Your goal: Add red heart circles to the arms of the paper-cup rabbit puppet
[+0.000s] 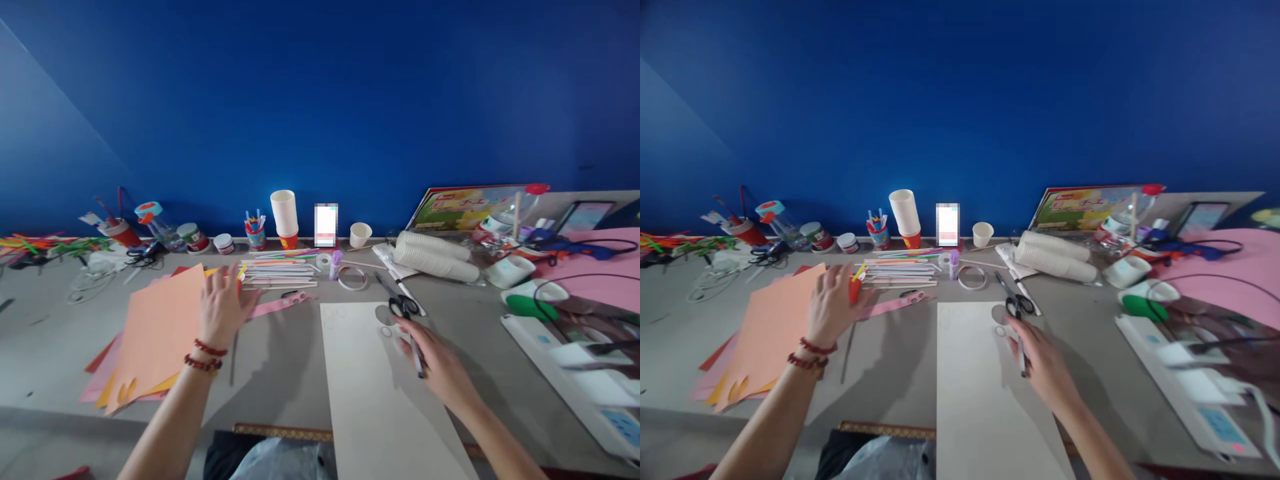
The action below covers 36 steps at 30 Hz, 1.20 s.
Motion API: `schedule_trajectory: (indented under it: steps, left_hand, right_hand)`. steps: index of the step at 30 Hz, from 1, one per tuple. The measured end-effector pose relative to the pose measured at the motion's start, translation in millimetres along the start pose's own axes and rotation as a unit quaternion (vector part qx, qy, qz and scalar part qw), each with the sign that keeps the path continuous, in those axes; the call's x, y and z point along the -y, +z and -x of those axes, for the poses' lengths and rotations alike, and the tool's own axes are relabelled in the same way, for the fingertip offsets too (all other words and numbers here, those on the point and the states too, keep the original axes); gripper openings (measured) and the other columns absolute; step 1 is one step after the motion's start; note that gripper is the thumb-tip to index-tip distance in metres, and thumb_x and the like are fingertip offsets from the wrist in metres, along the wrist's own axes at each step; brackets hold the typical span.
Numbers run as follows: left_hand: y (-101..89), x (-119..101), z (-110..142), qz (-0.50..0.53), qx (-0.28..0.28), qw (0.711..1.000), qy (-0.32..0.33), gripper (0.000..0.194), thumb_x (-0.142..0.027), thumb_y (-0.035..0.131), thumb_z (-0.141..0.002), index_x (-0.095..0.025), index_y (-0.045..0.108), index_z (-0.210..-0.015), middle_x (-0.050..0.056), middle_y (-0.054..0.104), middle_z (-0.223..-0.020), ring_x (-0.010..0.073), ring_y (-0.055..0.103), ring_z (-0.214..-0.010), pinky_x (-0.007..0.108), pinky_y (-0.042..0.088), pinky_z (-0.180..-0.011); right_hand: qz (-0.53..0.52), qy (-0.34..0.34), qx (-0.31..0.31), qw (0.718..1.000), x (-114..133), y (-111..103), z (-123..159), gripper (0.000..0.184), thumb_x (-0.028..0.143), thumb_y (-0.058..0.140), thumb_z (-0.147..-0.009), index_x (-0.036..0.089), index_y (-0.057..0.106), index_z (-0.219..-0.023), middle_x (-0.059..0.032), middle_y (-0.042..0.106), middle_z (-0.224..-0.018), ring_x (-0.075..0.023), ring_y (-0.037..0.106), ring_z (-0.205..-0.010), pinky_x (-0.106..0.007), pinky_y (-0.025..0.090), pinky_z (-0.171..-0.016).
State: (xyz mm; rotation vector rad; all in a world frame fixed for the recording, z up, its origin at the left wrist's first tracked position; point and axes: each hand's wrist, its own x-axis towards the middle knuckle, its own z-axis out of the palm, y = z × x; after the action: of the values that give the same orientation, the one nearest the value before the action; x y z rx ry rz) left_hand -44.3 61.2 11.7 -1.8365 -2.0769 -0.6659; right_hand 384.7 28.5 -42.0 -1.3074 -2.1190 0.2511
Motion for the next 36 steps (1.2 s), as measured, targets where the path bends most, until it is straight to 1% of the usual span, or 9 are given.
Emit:
schedule_trajectory:
  steps: [5,7,11,16,21,25,28,32,36]
  left_hand:
    - [3.6,46.8,14.2,-0.049,0.175,0.976,-0.12,0.072,-0.051,0.054,-0.086,-0.009,0.039,-0.143,0.022,0.066,-0.111,0.039,0.067,-0.101,0.049,0.055,-0.079]
    - [2.8,45.8,16.6,0.003,0.125,0.984,-0.128,0.071,-0.046,0.054,-0.086,-0.011,0.036,-0.145,0.022,0.061,-0.122,0.0376,0.066,-0.105,0.046,0.056,-0.077]
    - [-11.1,28.6,8.0,0.104,-0.101,0.987,-0.068,0.095,-0.042,0.071,-0.075,-0.016,0.023,-0.152,0.022,0.046,-0.137,0.0389,0.049,-0.129,0.046,0.056,-0.086]
    - [-11.4,-10.6,-22.7,0.175,-0.259,0.95,0.014,0.098,-0.038,0.078,-0.073,-0.015,0.024,-0.151,0.024,0.037,-0.146,0.0363,0.038,-0.139,0.05,0.037,-0.113]
    - [1.3,-59.3,-41.2,0.254,-0.308,0.917,-0.014,0.097,-0.044,0.074,-0.079,-0.017,0.016,-0.152,0.023,0.037,-0.151,0.0335,0.037,-0.143,0.048,0.034,-0.115]
    - [-0.4,-76.2,-42.6,0.325,-0.29,0.9,-0.008,0.078,-0.042,0.058,-0.091,-0.015,0.018,-0.153,0.024,0.03,-0.155,0.0331,0.03,-0.147,0.047,0.03,-0.117]
    - [-4.9,-75.7,-44.2,0.391,-0.251,0.885,-0.031,0.062,-0.039,0.044,-0.097,-0.02,0.022,-0.152,0.019,0.034,-0.155,0.0303,0.037,-0.143,0.046,0.035,-0.115]
    - [-7.6,-67.5,-55.1,0.462,-0.185,0.867,0.0,0.072,-0.036,0.057,-0.09,-0.027,0.019,-0.151,0.014,0.042,-0.147,0.0259,0.055,-0.127,0.039,0.052,-0.1]
    - [-7.2,-44.1,-73.7,0.363,-0.271,0.891,0.012,0.086,-0.033,0.072,-0.078,-0.023,0.022,-0.147,0.017,0.034,-0.147,0.0283,0.045,-0.135,0.04,0.049,-0.104]
  right_hand:
    - [0.008,0.013,0.003,1.0,-4.1,0.2,-6.3,0.036,0.033,0.048,-0.097,0.024,0.054,-0.131,-0.0124,0.071,-0.118,-0.027,0.071,-0.102,-0.04,0.059,-0.084]
    - [0.004,0.012,-0.001,1.0,-2.0,0.3,-9.6,0.035,0.033,0.048,-0.097,0.025,0.055,-0.13,-0.012,0.071,-0.117,-0.0267,0.071,-0.102,-0.039,0.059,-0.083]
    - [-0.031,0.018,-0.025,0.999,13.4,-1.3,-15.1,0.031,0.035,0.049,-0.097,0.025,0.059,-0.125,-0.0119,0.071,-0.115,-0.0271,0.072,-0.098,-0.039,0.059,-0.083]
    - [-0.188,0.056,0.025,0.98,75.7,12.3,-43.0,0.03,0.037,0.043,-0.101,0.029,0.056,-0.126,-0.0094,0.071,-0.113,-0.0256,0.072,-0.097,-0.038,0.059,-0.084]
    - [-0.354,-0.053,0.021,0.933,150.7,61.3,-115.7,0.047,0.034,0.052,-0.098,0.03,0.039,-0.143,-0.0097,0.05,-0.145,-0.0251,0.058,-0.124,-0.042,0.051,-0.104]
    - [-0.43,-0.096,-0.027,0.897,183.5,92.5,-163.4,0.049,0.025,0.048,-0.098,0.029,0.033,-0.145,-0.0064,0.047,-0.147,-0.0221,0.054,-0.129,-0.041,0.048,-0.109]
    - [-0.44,-0.074,-0.036,0.894,194.4,98.1,-181.0,0.042,0.02,0.042,-0.102,0.026,0.032,-0.142,-0.0044,0.051,-0.143,-0.0168,0.057,-0.124,-0.035,0.051,-0.105]
    - [-0.418,-0.033,-0.028,0.907,194.8,96.8,-191.4,0.035,0.022,0.027,-0.107,0.023,0.029,-0.142,-0.0037,0.05,-0.146,-0.0111,0.058,-0.12,-0.028,0.053,-0.099]
    - [-0.39,-0.036,-0.004,0.92,177.1,91.5,-172.1,0.036,0.02,0.035,-0.105,0.023,0.035,-0.14,-0.0042,0.056,-0.14,-0.0126,0.067,-0.106,-0.028,0.056,-0.094]
